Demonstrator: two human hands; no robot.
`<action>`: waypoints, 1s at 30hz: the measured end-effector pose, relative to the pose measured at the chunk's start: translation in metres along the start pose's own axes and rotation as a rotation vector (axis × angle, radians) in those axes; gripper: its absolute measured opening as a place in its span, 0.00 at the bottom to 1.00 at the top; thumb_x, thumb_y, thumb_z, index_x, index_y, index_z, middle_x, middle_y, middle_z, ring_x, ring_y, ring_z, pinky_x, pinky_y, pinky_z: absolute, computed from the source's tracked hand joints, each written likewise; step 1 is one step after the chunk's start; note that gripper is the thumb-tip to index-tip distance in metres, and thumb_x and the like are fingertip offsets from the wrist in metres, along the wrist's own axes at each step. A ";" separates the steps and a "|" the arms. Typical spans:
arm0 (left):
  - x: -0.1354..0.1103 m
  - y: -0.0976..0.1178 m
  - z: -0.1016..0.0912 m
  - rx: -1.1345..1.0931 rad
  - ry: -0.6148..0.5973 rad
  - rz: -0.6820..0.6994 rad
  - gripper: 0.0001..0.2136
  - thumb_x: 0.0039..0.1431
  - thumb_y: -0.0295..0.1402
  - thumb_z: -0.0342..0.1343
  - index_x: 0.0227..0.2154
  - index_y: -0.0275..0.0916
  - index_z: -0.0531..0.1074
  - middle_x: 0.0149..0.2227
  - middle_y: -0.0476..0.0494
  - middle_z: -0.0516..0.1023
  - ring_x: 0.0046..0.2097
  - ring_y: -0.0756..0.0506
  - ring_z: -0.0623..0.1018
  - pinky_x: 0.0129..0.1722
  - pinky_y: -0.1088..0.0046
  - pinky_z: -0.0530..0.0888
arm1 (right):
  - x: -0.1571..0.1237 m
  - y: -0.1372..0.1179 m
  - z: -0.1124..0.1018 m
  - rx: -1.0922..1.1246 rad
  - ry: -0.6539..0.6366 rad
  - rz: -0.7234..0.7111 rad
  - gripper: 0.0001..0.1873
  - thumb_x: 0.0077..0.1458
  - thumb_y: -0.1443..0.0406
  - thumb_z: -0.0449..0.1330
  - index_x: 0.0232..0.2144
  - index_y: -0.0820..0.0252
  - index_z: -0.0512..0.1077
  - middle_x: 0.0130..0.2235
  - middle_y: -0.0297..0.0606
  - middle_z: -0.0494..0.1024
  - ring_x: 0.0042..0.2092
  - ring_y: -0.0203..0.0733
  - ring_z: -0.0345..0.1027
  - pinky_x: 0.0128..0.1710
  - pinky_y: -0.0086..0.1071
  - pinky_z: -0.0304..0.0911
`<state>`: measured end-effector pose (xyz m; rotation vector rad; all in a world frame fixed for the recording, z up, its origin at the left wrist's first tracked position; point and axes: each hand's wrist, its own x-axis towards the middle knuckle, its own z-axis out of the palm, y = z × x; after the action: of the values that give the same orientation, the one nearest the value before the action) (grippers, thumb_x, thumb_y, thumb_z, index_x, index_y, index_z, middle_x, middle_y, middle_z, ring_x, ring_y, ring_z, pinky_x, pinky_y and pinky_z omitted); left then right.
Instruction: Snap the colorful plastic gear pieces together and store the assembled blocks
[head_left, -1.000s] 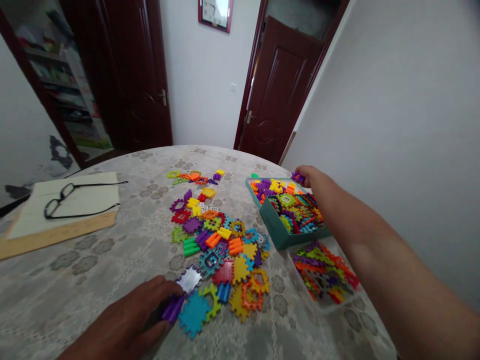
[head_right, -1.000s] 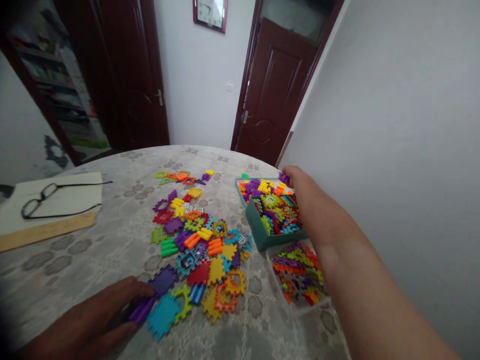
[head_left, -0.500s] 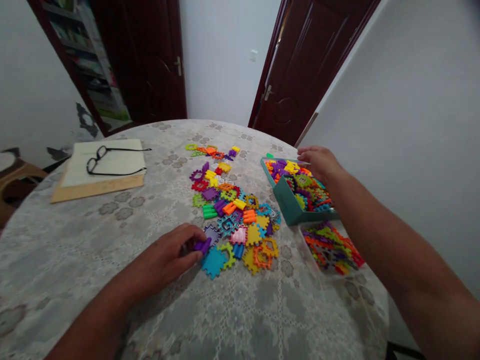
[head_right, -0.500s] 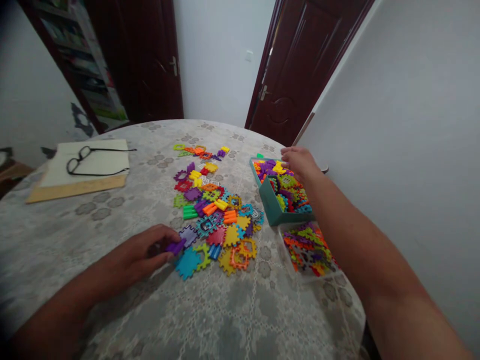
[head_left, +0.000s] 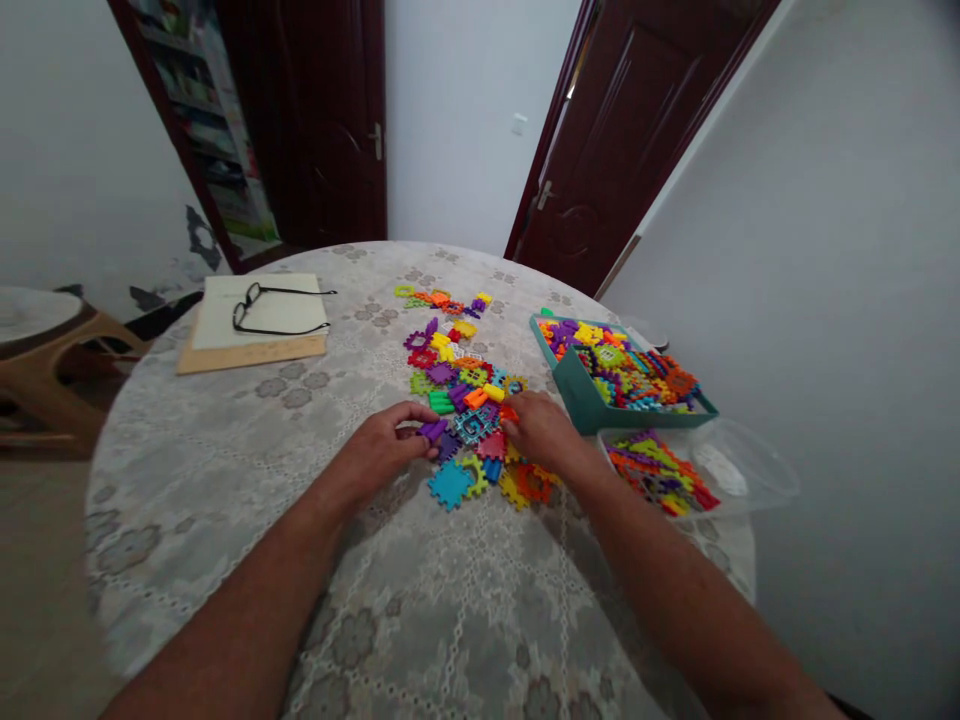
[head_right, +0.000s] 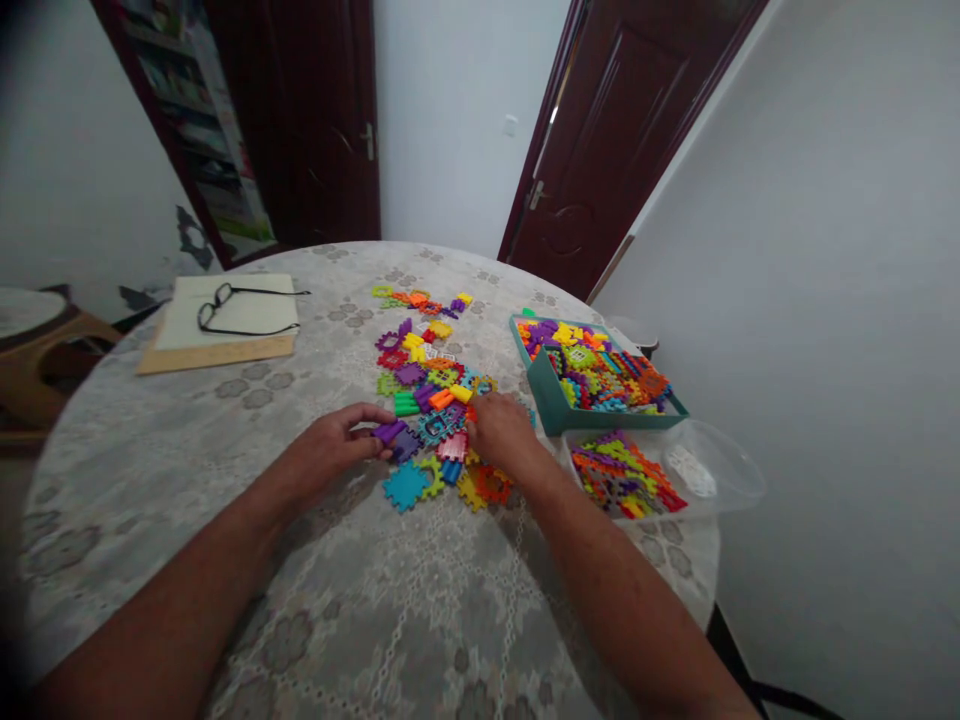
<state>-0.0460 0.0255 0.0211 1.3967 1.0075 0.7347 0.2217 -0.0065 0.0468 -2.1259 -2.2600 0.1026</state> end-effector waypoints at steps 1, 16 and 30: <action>0.001 -0.002 0.001 -0.021 0.006 0.002 0.20 0.49 0.33 0.65 0.47 0.39 0.78 0.36 0.43 0.85 0.38 0.41 0.83 0.40 0.66 0.76 | 0.001 -0.001 0.001 -0.006 -0.004 0.009 0.18 0.67 0.62 0.58 0.56 0.61 0.76 0.53 0.53 0.78 0.57 0.55 0.70 0.59 0.43 0.61; -0.004 0.005 0.011 0.049 0.004 0.048 0.17 0.51 0.40 0.64 0.43 0.38 0.80 0.28 0.47 0.79 0.29 0.46 0.77 0.29 0.72 0.69 | -0.024 -0.011 0.017 0.429 0.359 -0.149 0.13 0.57 0.70 0.59 0.46 0.59 0.74 0.48 0.44 0.72 0.51 0.47 0.69 0.55 0.39 0.65; 0.006 -0.012 0.012 -0.022 -0.001 0.015 0.18 0.52 0.39 0.65 0.45 0.37 0.80 0.31 0.44 0.82 0.30 0.46 0.79 0.31 0.72 0.71 | 0.031 -0.018 0.038 0.181 0.254 -0.008 0.16 0.62 0.72 0.57 0.50 0.60 0.75 0.52 0.46 0.71 0.50 0.44 0.69 0.54 0.31 0.64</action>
<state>-0.0344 0.0251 0.0072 1.3863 0.9863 0.7538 0.1996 0.0223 0.0094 -1.9185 -2.0324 0.0324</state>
